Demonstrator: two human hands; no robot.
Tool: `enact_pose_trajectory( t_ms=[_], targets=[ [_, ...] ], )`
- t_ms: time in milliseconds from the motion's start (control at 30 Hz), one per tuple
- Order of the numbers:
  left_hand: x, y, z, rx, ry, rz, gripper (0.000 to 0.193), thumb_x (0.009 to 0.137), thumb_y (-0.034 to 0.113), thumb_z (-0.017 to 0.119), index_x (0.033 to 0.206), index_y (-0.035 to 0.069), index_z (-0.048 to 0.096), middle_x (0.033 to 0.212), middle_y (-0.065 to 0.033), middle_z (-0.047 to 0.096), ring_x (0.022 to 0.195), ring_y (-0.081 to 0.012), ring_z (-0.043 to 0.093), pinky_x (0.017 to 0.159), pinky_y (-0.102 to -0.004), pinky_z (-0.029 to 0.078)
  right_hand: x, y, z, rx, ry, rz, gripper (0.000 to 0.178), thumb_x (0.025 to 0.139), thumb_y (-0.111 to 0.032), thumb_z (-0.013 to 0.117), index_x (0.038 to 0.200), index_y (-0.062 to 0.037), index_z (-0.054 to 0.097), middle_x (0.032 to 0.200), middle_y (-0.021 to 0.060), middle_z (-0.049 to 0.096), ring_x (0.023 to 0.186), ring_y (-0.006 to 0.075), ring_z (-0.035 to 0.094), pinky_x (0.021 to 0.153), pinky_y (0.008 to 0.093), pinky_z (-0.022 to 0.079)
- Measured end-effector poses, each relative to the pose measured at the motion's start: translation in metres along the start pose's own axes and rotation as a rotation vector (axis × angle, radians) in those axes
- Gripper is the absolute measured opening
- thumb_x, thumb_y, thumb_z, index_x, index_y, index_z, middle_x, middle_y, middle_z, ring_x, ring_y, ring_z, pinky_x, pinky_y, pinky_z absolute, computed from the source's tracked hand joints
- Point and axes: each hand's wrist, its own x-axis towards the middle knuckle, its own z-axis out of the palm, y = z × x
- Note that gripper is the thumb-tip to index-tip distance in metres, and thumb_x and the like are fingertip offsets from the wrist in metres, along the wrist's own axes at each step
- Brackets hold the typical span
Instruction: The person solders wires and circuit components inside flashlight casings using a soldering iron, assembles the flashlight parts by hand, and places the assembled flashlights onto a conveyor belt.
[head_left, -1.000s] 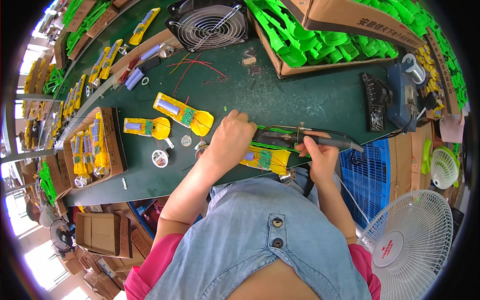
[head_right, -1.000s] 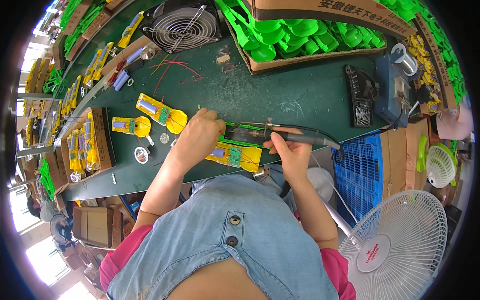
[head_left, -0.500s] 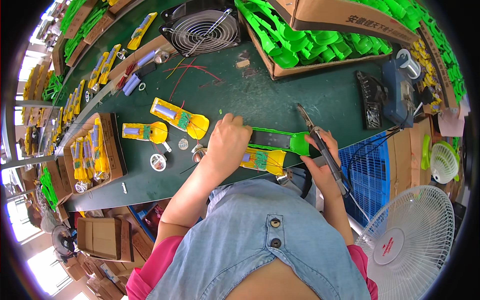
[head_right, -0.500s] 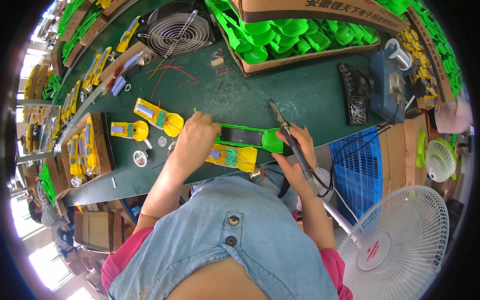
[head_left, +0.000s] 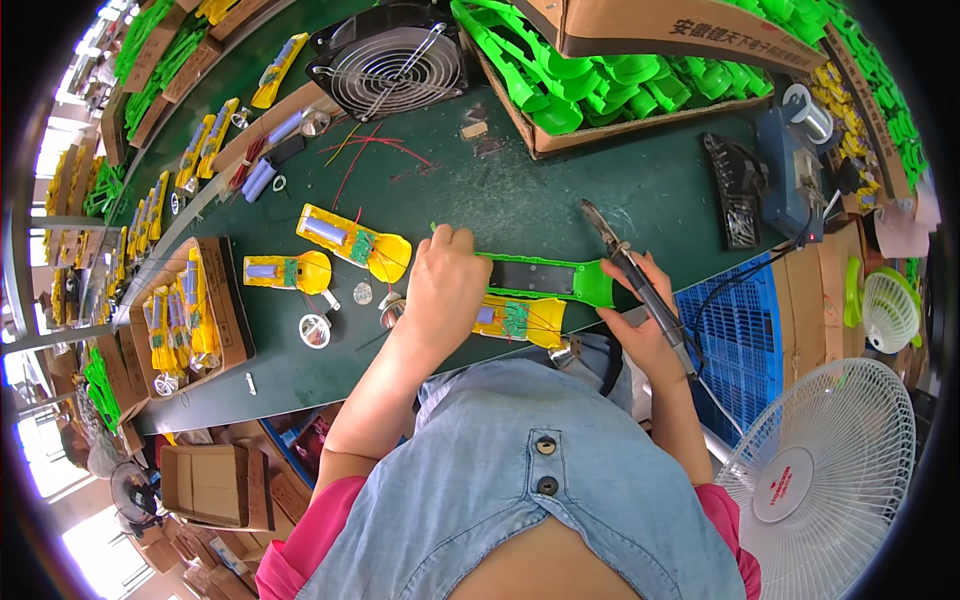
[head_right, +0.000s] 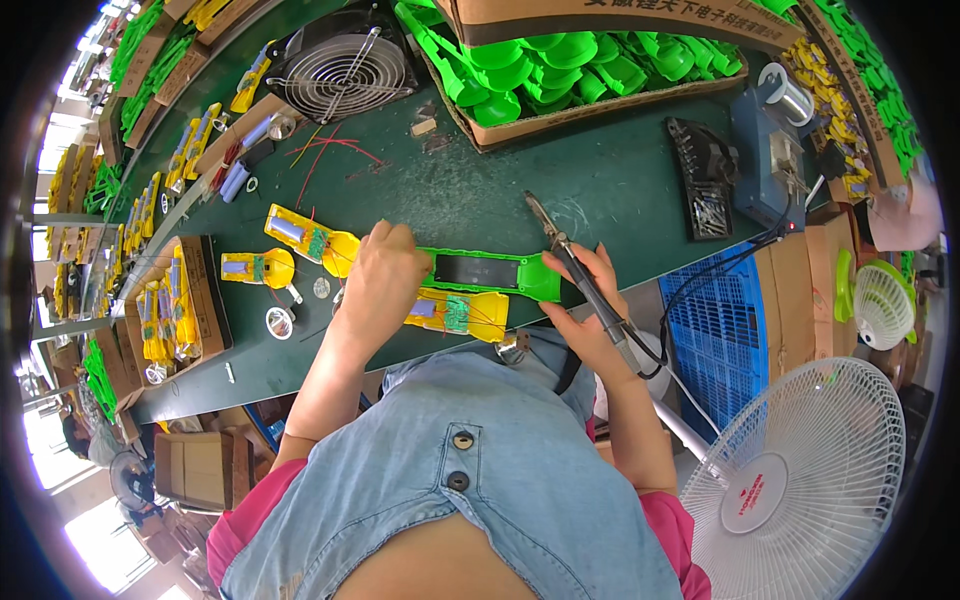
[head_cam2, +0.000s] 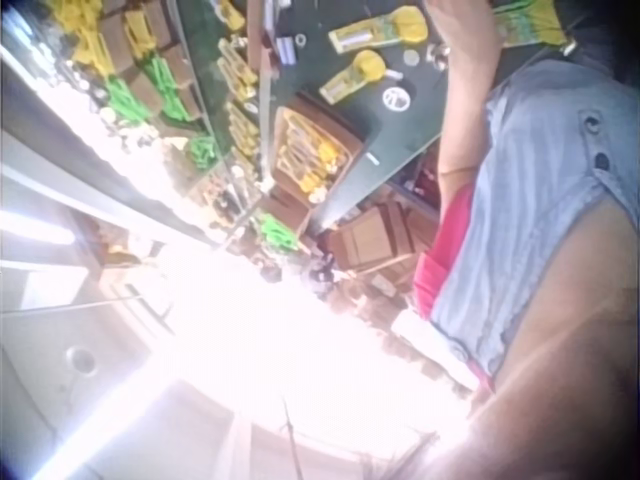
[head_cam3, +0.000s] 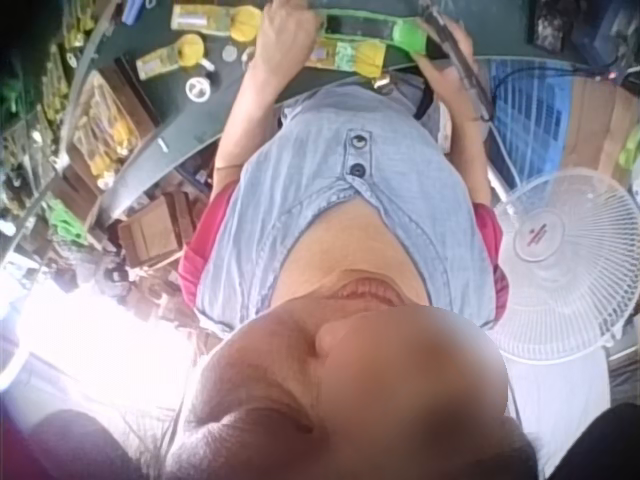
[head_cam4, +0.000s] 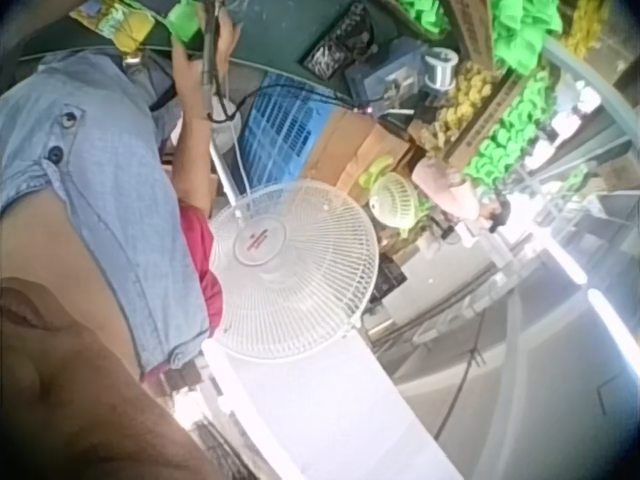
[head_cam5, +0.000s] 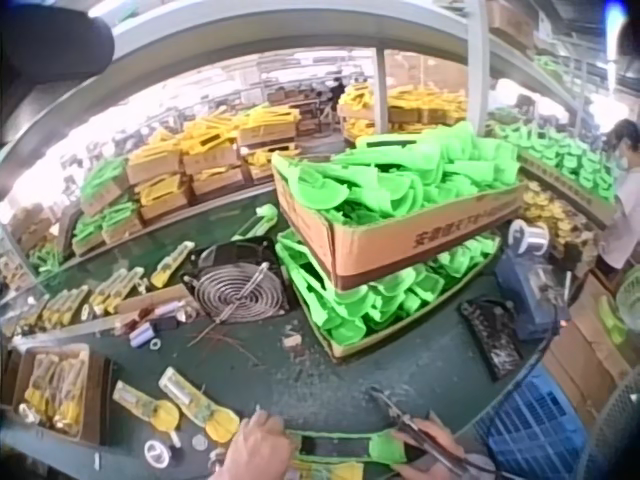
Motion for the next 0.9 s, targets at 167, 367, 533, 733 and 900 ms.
enact_pose_trajectory(
  t_ms=[167, 367, 533, 733, 900],
  targets=[
    [-0.002, 0.015, -0.019, -0.251, 0.224, 0.068, 0.010, 0.061, 0.007, 0.059, 0.070, 0.005, 0.062, 0.075, -0.0068, 0.048, 0.077, -0.0234, 0.047, 0.068, -0.0330, 0.040, 0.003, -0.003, -0.001, 0.080, -0.006, 0.035, 0.057, 0.070, -0.006, 0.068, 0.118, -0.0059, 0.038, 0.108, 0.0045, 0.061, 0.107, 0.0196, 0.053, 0.106, 0.0450, 0.020],
    [-0.006, 0.039, -0.006, -0.153, -0.019, 0.278, 0.014, 0.061, 0.006, 0.059, 0.074, 0.005, 0.064, 0.080, -0.0060, 0.050, 0.082, -0.0241, 0.048, 0.072, -0.0353, 0.039, 0.003, -0.006, -0.003, 0.062, -0.029, 0.039, 0.058, 0.069, -0.006, 0.068, 0.119, -0.0059, 0.037, 0.110, 0.0046, 0.060, 0.108, 0.0189, 0.053, 0.106, 0.0442, 0.020],
    [-0.009, 0.031, 0.021, -0.655, 0.199, 0.167, 0.009, 0.065, 0.001, 0.062, 0.073, 0.004, 0.062, 0.075, -0.0057, 0.054, 0.072, -0.0236, 0.052, 0.063, -0.0334, 0.043, 0.003, -0.001, 0.008, 0.171, 0.013, 0.072, 0.060, 0.068, -0.005, 0.070, 0.119, -0.0052, 0.037, 0.110, 0.0064, 0.060, 0.108, 0.0205, 0.053, 0.103, 0.0402, 0.027],
    [-0.005, 0.035, 0.030, -0.439, 0.369, 0.018, 0.010, 0.066, 0.000, 0.061, 0.075, 0.004, 0.062, 0.069, -0.0065, 0.054, 0.065, -0.0243, 0.053, 0.057, -0.0338, 0.044, 0.013, -0.008, 0.016, 0.138, -0.042, -0.010, 0.059, 0.066, -0.006, 0.072, 0.116, -0.0029, 0.040, 0.106, 0.0083, 0.062, 0.106, 0.0233, 0.054, 0.098, 0.0368, 0.035],
    [0.000, 0.032, 0.031, -0.303, 0.253, -0.029, 0.009, 0.069, 0.000, 0.057, 0.074, 0.005, 0.062, 0.066, -0.0079, 0.053, 0.066, -0.0255, 0.056, 0.058, -0.0344, 0.046, 0.015, -0.001, -0.004, 0.118, 0.004, -0.210, 0.035, 0.070, -0.005, 0.068, 0.101, -0.0024, 0.053, 0.092, 0.0084, 0.065, 0.087, 0.0239, 0.063, 0.098, 0.0452, 0.033]
  ],
)
